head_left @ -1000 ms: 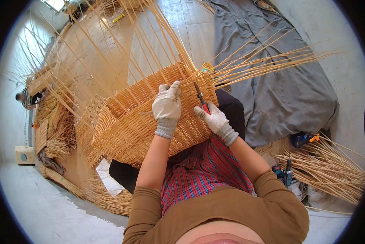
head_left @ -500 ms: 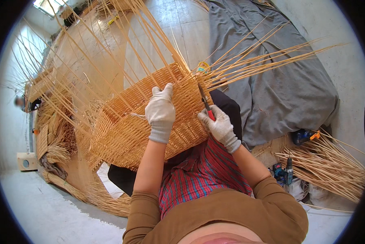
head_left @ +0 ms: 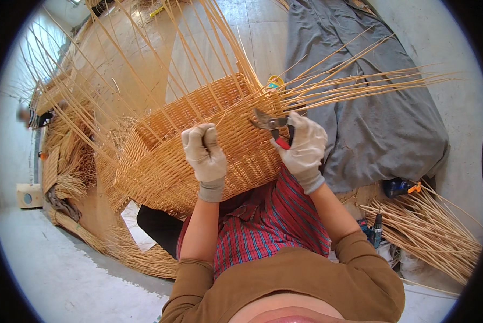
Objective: The recorder is weaving a large wicker basket and then uses a measuring tape to check the dimensions.
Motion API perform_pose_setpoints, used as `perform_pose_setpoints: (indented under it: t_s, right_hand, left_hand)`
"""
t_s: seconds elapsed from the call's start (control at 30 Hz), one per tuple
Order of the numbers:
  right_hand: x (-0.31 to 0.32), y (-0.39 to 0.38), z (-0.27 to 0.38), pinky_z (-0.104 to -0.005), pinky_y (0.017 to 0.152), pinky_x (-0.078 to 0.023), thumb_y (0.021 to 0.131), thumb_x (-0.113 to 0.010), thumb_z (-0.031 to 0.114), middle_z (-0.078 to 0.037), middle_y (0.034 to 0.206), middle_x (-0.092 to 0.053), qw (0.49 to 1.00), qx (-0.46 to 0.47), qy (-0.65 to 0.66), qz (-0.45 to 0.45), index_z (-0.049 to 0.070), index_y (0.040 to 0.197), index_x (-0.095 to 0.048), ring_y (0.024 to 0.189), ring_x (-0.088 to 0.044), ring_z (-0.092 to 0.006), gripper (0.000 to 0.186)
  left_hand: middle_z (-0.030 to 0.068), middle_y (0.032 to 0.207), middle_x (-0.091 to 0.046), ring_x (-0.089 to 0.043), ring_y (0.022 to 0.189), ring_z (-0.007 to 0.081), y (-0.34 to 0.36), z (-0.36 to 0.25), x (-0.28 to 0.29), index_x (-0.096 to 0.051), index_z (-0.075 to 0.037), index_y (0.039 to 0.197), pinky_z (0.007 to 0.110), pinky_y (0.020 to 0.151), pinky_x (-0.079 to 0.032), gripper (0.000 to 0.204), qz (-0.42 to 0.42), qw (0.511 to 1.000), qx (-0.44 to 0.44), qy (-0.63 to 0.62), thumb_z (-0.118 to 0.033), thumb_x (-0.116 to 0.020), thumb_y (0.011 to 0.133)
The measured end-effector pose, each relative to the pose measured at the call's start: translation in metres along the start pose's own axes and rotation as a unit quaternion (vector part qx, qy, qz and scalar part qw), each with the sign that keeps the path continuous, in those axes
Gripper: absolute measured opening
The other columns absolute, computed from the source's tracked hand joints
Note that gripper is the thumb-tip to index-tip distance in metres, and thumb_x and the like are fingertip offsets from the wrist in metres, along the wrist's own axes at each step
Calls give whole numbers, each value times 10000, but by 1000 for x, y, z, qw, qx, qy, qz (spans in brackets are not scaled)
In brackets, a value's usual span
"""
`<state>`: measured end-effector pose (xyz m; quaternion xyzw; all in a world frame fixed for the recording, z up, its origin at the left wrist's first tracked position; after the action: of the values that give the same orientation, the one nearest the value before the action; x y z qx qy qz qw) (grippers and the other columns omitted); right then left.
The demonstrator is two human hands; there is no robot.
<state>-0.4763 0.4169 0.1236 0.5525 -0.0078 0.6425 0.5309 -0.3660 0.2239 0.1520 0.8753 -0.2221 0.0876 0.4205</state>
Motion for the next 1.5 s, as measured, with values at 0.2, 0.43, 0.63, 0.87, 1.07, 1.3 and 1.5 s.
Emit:
perform_pose_setpoints:
  t_s: [0.2,0.43,0.63,0.87,1.07,1.3,1.5]
  right_hand:
    - [-33,20,11,-433,915,-461,643,-890,324,-95,1092,-641,998,20,0,61,92,1261,-585,1038,-611,-305,727]
    - [21,52,-32,-453,727,-476,693,-854,303,-85,873,-590,995,93,9,44,149,1068,-614,830,-607,-320,472]
    - [48,147,-21,-415,893,-455,748,-804,322,-48,989,-614,953,170,-215,129,188,1220,-587,1004,-611,-238,537]
    - [26,170,-17,-397,1098,-368,880,-662,253,-22,1113,-622,869,347,-333,110,185,1269,-558,1147,-580,-204,408]
    - [3,164,2,-388,1011,-445,908,-600,229,-15,1053,-654,842,404,-336,119,168,1188,-606,1093,-624,-201,287]
    - [30,173,-18,-407,756,-528,792,-750,281,-68,909,-676,885,311,-269,217,150,1006,-655,869,-679,-278,268]
    - [42,155,16,-426,768,-509,715,-830,270,-84,879,-623,948,274,-65,148,161,1104,-650,872,-641,-322,443]
  left_hand:
    - [106,892,-627,-607,814,246,-1,-11,-2,-674,10,925,324,741,-509,68,74,997,3,-33,48,-687,869]
    - [108,887,-672,-654,793,221,28,-17,7,-703,3,960,321,747,-528,87,233,968,4,-95,-50,-694,891]
    - [57,865,-654,-661,791,255,39,16,-32,-733,-140,985,369,670,-522,144,229,946,18,227,-263,-706,916]
    - [71,803,-590,-618,717,281,37,25,-41,-681,-138,902,414,611,-496,169,214,946,-12,243,-305,-696,927]
    - [68,877,-608,-646,752,282,28,22,-44,-684,-175,1041,419,614,-508,170,212,948,7,237,-302,-694,928]
    - [115,1270,-565,-710,797,314,1,7,-41,-566,-287,1379,463,659,-551,445,280,895,70,339,-205,-613,944]
    - [127,1293,-549,-707,774,315,-18,-7,-22,-569,-236,1366,434,671,-570,457,229,925,42,300,-138,-600,921]
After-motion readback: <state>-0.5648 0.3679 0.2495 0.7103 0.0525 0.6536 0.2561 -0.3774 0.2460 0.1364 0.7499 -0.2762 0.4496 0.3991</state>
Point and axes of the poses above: each hand's wrist, its own y-axis towards the middle knuckle, its own x-axis out of the back of the hand, z = x × y, the point moved 2 cm from there along y, towards the middle knuckle
